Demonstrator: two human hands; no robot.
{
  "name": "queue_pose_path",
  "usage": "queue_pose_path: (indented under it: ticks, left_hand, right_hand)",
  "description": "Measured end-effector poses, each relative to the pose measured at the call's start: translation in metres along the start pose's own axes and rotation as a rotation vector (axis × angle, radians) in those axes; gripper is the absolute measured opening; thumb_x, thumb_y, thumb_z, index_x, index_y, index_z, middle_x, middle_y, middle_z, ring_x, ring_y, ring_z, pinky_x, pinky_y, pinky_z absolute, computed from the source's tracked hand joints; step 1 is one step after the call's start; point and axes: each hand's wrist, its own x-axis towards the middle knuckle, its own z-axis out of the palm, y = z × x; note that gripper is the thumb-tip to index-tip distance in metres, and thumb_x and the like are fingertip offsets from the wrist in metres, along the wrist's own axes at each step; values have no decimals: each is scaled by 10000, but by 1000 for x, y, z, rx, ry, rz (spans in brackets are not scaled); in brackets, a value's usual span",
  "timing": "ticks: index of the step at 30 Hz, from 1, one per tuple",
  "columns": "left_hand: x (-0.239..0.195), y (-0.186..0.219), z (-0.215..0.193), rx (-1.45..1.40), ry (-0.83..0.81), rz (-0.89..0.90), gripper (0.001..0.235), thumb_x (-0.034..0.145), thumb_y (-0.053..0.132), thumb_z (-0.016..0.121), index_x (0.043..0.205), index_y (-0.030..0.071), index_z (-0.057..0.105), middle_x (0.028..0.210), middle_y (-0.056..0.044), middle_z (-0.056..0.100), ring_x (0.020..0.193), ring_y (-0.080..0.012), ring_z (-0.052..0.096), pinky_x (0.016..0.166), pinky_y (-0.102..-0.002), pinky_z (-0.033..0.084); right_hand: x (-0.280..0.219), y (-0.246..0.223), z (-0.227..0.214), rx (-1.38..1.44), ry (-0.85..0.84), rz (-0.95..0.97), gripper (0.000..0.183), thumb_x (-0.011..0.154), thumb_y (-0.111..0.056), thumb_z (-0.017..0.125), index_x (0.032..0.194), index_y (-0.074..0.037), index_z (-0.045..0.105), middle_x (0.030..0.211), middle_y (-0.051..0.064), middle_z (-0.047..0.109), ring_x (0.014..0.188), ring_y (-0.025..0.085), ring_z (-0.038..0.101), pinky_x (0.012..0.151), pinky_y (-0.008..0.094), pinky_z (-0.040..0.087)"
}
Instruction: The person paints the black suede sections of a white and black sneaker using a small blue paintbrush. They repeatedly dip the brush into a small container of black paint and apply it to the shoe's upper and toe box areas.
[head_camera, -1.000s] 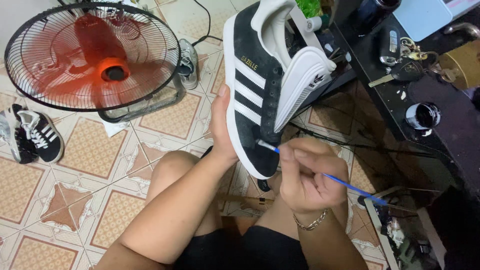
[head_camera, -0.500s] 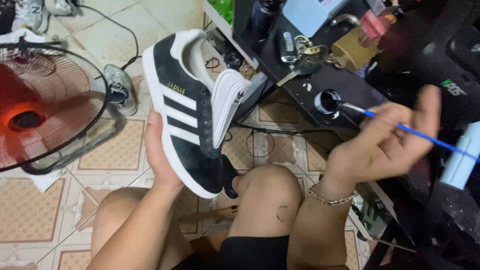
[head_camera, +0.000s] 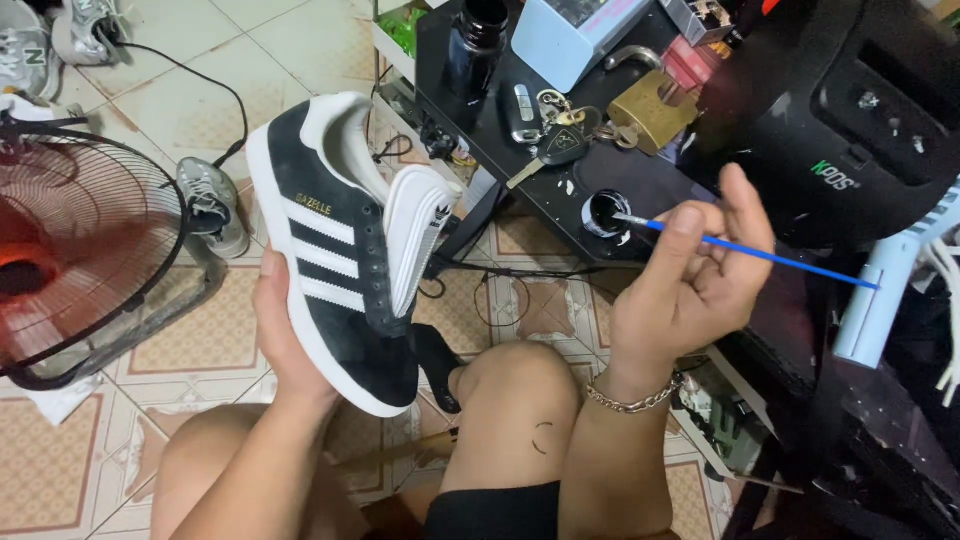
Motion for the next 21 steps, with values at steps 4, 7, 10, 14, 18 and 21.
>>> queue_pose_path:
  ticks: [4, 7, 10, 14, 18, 21]
  left_hand:
    - [3, -9, -8, -11, 43, -7, 531, 1091, 408, 347, 1444, 39, 491, 1297, -122, 640, 1184, -230, 637, 1053, -390, 509]
    - [1, -17, -22, 33, 104, 28, 508, 1085, 422, 388, 1364, 28, 545, 1212, -110, 654, 1113, -206, 648, 986, -360, 521]
    - [4, -22, -32, 134, 109, 120, 496, 1118, 415, 411, 1309, -11, 579, 1141, -122, 665, 1040, -197, 655, 912, -346, 532]
    - [5, -4, -12, 228, 38, 197, 540, 1114, 343, 366, 1476, -38, 491, 1260, -147, 658, 1111, -196, 641, 972, -326, 520]
    - [7, 0, -16, 242, 20, 235, 578, 1116, 286, 346, 1569, -70, 392, 1432, -167, 595, 1281, -211, 593, 1124, -319, 454]
    - [4, 4, -13, 225, 6, 242, 581, 1123, 269, 333, 1587, -79, 365, 1465, -185, 574, 1326, -230, 573, 1161, -334, 433]
  right_hand:
    - [4, 2, 1, -8, 77, 16, 313, 1188, -9, 609, 1472, 62, 500, 1100, 77, 634, 863, 73, 552, 791, 183, 471]
    - [-1, 7, -2, -2, 191, -12, 306, 1169, -33, 621, 1441, 63, 518, 994, 96, 608, 778, 111, 527, 685, 213, 411]
    - [-22, -11, 4, 103, 261, -20, 294, 1207, -111, 616, 1437, 41, 511, 864, 118, 598, 673, 134, 485, 620, 236, 371]
    - [-55, -38, 35, 267, 153, -36, 258, 1182, -167, 600, 1367, -12, 509, 830, 134, 625, 593, 134, 513, 553, 224, 405]
    - [-87, -72, 66, 530, -16, 73, 226, 1102, -80, 648, 1250, -17, 489, 828, 172, 615, 548, 136, 520, 496, 192, 425]
    - [-97, -70, 76, 590, -47, 64, 184, 1036, -23, 672, 1083, -26, 494, 742, 148, 616, 495, 103, 515, 462, 192, 428]
